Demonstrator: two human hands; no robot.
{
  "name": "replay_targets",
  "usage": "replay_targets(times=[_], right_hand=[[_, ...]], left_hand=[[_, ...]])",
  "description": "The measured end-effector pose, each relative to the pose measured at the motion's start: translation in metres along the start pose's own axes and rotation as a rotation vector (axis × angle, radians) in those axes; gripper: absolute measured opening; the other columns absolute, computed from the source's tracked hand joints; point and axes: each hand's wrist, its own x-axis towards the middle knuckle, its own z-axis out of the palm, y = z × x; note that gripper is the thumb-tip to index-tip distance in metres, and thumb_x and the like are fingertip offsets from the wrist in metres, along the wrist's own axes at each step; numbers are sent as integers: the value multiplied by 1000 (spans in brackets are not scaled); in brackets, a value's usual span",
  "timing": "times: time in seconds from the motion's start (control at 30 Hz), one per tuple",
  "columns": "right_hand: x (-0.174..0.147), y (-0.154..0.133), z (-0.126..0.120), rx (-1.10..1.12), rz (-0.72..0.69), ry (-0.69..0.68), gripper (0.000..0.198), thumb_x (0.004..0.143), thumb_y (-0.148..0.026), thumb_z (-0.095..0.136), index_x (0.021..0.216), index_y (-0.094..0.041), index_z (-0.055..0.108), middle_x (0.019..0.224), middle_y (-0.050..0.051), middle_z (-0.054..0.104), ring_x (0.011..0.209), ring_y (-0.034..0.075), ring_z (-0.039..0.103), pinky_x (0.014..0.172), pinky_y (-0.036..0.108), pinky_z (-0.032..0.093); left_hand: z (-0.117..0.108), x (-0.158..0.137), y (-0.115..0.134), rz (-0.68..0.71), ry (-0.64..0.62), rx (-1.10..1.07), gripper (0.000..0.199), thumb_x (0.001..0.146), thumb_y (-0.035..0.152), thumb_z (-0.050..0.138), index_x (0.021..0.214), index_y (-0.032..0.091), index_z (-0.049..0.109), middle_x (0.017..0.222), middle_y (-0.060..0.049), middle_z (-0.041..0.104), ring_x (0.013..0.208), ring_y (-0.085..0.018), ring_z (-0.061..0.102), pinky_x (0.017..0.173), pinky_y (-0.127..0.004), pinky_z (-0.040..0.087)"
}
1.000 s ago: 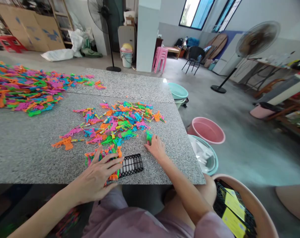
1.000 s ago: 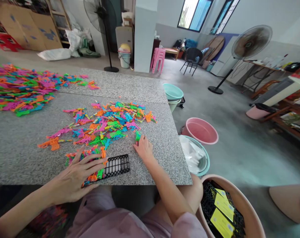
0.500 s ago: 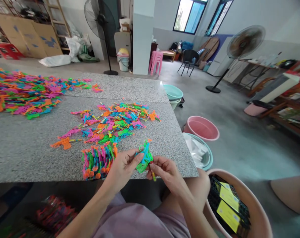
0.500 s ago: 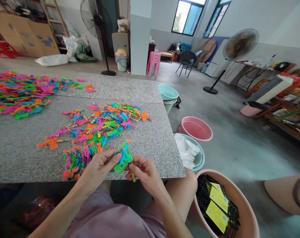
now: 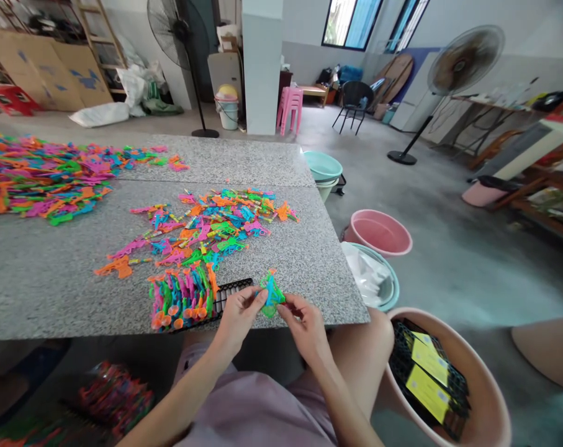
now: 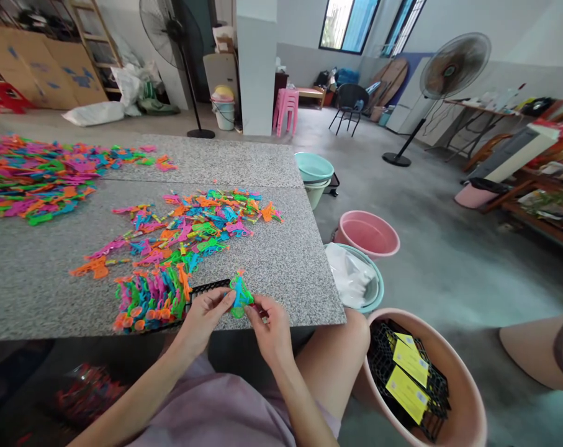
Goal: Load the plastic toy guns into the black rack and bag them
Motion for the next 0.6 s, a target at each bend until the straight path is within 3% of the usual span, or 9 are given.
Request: replay_targets(times=[0.07, 0.23, 0.6], right_hand=[[0, 0, -3, -59, -4, 16, 28, 85, -42, 64, 93, -18, 76, 85, 6, 72, 77, 18, 60, 73, 29, 46], [0, -1, -5, -48, 124, -115, 24, 80, -41, 66, 81, -18, 73, 68, 0, 63, 56, 11, 48, 55, 24, 36], [1, 2, 8, 43, 234, -147, 24, 75, -41, 69, 73, -19, 60, 52, -6, 50, 47, 9, 44, 47, 22, 31]], left_hand=[[-1, 0, -3, -19, -7, -4, 52, 62, 64, 82, 72, 15, 71, 70, -1, 64, 68, -13, 51, 67, -24, 43], [-2, -1, -10, -38, -11, -7, 51, 63, 65, 81, 70, 15, 69, 69, 1, 62, 68, -13, 50, 67, -24, 40], [-12, 5, -23, -60, -3, 53, 52, 70, 66, 74, 75, 15, 67, 71, -1, 62, 69, -15, 55, 67, -26, 43]])
